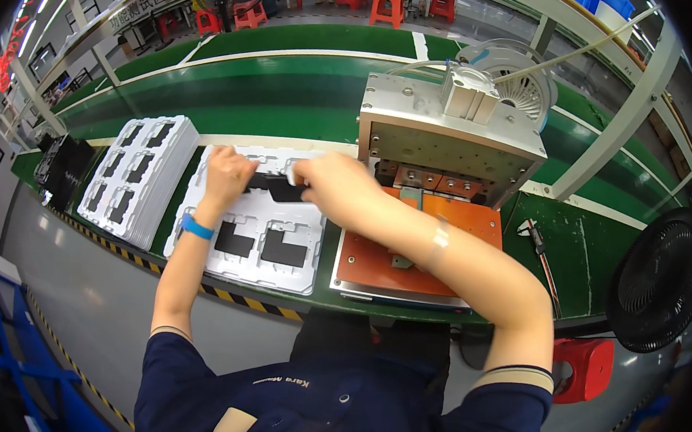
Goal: The person places small black rectangular components into a press machine, activates the press, and then uses a caliper to measure the components. The person repeats this process for multiple units, placing the finished items into a white foam tray.
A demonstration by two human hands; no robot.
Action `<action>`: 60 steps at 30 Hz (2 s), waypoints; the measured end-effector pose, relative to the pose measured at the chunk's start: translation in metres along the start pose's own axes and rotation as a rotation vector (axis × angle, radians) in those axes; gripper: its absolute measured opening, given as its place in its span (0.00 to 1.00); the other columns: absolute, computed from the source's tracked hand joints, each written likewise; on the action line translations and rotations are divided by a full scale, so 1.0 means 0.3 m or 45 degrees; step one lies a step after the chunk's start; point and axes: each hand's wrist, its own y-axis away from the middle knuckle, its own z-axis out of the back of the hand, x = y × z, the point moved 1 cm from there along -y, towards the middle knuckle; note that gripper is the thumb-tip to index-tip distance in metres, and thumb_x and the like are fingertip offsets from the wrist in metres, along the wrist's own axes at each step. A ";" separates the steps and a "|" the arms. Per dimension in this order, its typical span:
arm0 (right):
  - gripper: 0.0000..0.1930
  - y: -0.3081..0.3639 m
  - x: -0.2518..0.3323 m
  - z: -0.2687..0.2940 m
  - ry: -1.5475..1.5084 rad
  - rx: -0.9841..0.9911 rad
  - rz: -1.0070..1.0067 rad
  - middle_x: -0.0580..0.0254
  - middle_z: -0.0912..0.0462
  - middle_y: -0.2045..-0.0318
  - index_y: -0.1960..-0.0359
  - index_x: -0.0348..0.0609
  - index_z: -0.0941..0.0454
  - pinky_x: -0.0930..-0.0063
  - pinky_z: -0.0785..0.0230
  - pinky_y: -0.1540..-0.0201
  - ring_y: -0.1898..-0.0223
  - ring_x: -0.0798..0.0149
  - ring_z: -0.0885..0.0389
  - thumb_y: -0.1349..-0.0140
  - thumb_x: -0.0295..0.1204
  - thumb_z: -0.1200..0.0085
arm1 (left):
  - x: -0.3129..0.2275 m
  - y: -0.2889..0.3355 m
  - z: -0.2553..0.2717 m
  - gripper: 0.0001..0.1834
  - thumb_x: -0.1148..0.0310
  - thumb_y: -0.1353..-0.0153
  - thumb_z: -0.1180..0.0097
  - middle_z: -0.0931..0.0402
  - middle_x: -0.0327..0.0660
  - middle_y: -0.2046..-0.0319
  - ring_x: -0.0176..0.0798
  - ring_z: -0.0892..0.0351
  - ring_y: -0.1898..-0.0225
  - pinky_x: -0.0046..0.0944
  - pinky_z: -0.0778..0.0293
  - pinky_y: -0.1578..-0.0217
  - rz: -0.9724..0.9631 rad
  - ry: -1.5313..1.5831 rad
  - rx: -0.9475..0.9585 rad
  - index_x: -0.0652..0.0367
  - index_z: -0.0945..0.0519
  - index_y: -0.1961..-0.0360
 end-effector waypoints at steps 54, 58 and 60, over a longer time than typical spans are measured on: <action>0.21 0.672 -0.197 0.170 -0.352 -0.438 -0.258 0.57 0.17 0.56 0.55 0.40 0.17 0.65 0.29 0.52 0.56 0.54 0.22 0.51 0.32 0.30 | -0.758 -0.315 0.129 0.38 0.44 0.38 0.42 0.39 0.48 0.31 0.52 0.40 0.30 0.63 0.45 0.34 -0.583 1.010 0.888 0.58 0.31 0.35; 0.20 0.675 -0.200 0.168 -0.342 -0.430 -0.248 0.58 0.17 0.56 0.56 0.41 0.17 0.65 0.29 0.52 0.56 0.54 0.22 0.52 0.32 0.30 | -0.761 -0.315 0.128 0.39 0.46 0.44 0.36 0.36 0.48 0.32 0.53 0.38 0.31 0.64 0.45 0.34 -0.562 1.013 0.876 0.55 0.29 0.35; 0.20 0.677 -0.204 0.166 -0.337 -0.434 -0.246 0.58 0.17 0.57 0.56 0.41 0.17 0.65 0.29 0.52 0.56 0.54 0.22 0.52 0.31 0.30 | -0.762 -0.316 0.128 0.40 0.46 0.44 0.36 0.36 0.48 0.32 0.53 0.38 0.31 0.64 0.45 0.35 -0.566 1.008 0.879 0.55 0.29 0.35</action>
